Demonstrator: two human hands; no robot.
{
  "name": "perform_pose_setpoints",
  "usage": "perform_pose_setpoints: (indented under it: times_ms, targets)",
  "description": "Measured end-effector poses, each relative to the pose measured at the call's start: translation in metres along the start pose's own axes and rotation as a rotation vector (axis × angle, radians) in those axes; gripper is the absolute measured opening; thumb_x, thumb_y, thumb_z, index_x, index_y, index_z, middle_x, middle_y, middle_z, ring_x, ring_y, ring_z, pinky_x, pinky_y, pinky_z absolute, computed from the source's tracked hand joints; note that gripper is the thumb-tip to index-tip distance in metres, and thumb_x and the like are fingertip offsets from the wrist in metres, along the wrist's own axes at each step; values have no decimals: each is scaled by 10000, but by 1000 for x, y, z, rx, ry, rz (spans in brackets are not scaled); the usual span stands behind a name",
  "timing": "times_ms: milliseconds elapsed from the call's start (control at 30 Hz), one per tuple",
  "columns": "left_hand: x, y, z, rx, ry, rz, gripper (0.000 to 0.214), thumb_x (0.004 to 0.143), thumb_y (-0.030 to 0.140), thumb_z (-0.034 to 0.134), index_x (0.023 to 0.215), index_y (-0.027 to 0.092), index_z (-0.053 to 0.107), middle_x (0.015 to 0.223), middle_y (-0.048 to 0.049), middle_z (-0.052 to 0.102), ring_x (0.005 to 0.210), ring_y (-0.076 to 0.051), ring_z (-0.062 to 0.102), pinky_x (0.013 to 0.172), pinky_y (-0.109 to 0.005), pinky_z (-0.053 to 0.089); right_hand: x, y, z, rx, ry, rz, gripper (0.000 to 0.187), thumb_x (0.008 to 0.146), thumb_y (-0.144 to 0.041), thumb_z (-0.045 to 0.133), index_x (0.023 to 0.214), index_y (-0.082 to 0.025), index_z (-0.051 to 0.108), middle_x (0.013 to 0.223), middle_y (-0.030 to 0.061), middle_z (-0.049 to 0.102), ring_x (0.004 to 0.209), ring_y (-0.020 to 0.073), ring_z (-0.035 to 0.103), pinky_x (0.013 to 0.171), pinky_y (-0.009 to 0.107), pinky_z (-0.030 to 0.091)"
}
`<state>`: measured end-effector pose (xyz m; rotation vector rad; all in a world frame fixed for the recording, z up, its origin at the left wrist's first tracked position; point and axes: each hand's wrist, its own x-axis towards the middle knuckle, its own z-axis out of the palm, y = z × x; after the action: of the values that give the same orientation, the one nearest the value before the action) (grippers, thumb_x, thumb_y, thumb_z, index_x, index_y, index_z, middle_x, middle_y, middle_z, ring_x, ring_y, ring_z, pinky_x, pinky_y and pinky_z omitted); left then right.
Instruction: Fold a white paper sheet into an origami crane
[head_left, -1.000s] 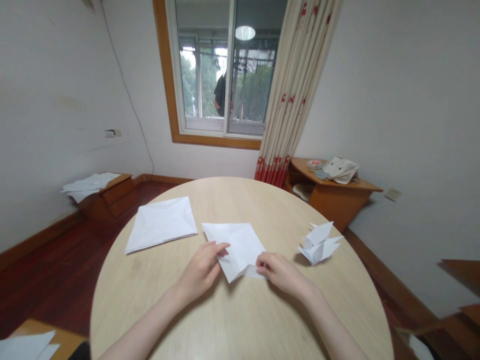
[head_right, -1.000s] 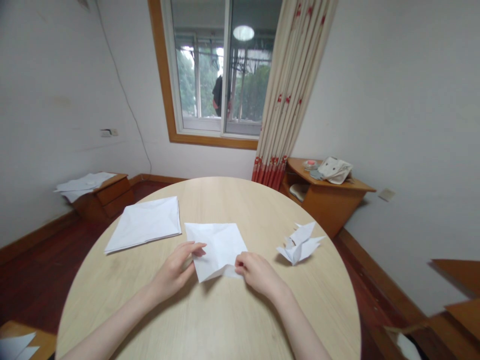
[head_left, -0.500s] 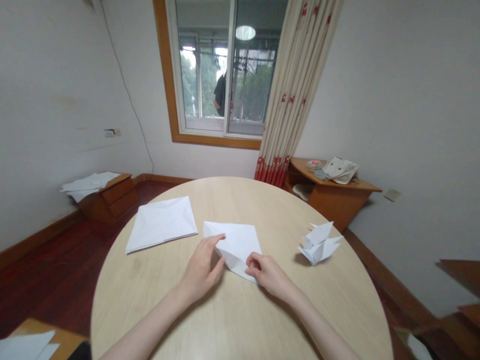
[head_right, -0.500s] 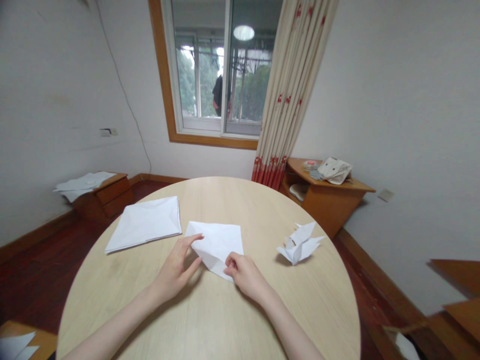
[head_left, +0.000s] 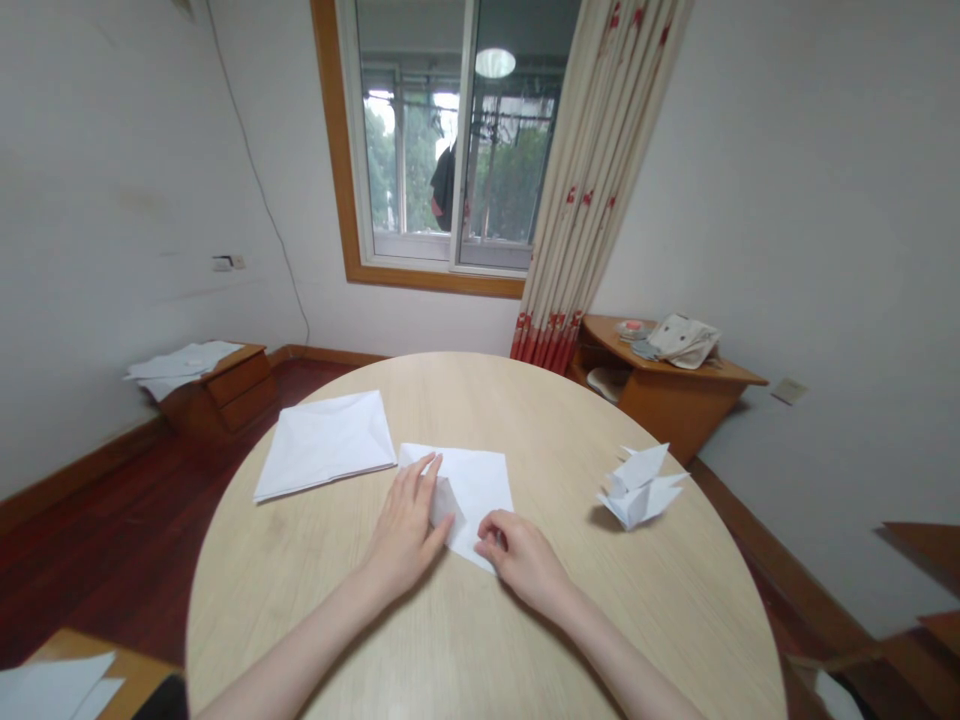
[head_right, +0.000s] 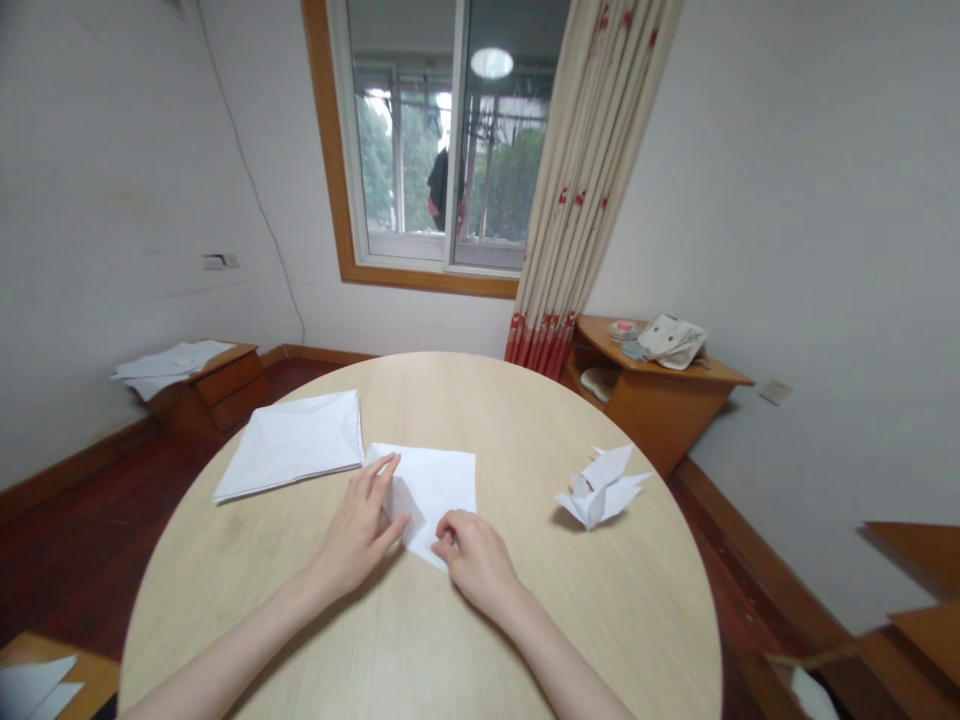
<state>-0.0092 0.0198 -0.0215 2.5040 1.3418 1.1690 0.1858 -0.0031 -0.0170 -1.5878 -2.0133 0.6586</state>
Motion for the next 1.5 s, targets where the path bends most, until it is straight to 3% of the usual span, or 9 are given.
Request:
perform_pose_setpoints:
  times_ms: [167,300,467,633,767,1000,1233,1500]
  targets:
    - [-1,1,1,69,-48,-16,930,761,176,591,1489,229,16,1444,-157,288,1339,-356,284,1081,-586,269,-1,0,3,29,20,-48,105,761,-101,608,788,-198,578,789,8,606,738,158,574,689,253,410]
    - [-2,-2,5,78,-69,-21,1005,723,163,603,1491,226,-42,1471,-168,242,1363,-372,240,1082,-586,270,0,1,5,42,33,-55,127,752,-85,610,788,-201,572,778,3,593,723,156,571,679,258,419]
    - [-3,-5,9,47,-90,-43,1019,721,153,603,1494,219,-58,1512,-170,173,1401,-354,176,1090,-545,295,0,1,5,56,9,-100,128,775,-70,593,730,-189,576,788,6,587,737,145,565,697,250,418]
    - [-3,-8,10,52,-113,-64,1050,723,168,627,1489,213,-90,1535,-188,102,1422,-353,115,1099,-543,281,2,2,6,-67,44,-144,139,807,-85,588,720,-192,565,788,13,590,810,174,534,752,281,396]
    - [-3,-10,11,38,-141,-81,1057,734,192,638,1486,204,-106,1533,-203,115,1421,-357,125,1098,-538,285,6,5,10,-127,98,-144,120,850,-174,597,742,-194,547,856,26,578,884,191,503,808,311,377]
    - [-4,-13,12,12,-160,-75,1040,753,203,630,1489,205,-105,1544,-201,116,1428,-355,90,1100,-553,264,7,5,16,-263,68,-102,177,889,-307,580,752,-205,530,894,22,548,920,201,491,805,323,353]
    - [-3,-14,7,0,-192,0,1056,769,159,600,1475,225,-182,1575,-156,0,1435,-333,-1,1108,-549,251,7,8,20,-377,59,-142,118,931,-267,488,835,-213,530,950,34,561,909,204,496,776,327,337]
    - [-3,-16,9,-11,-191,18,1042,777,157,588,1475,201,-185,1571,-166,5,1433,-317,5,1116,-536,250,6,5,20,-435,37,-151,122,953,-246,438,879,-209,528,989,51,575,933,216,503,781,338,326]
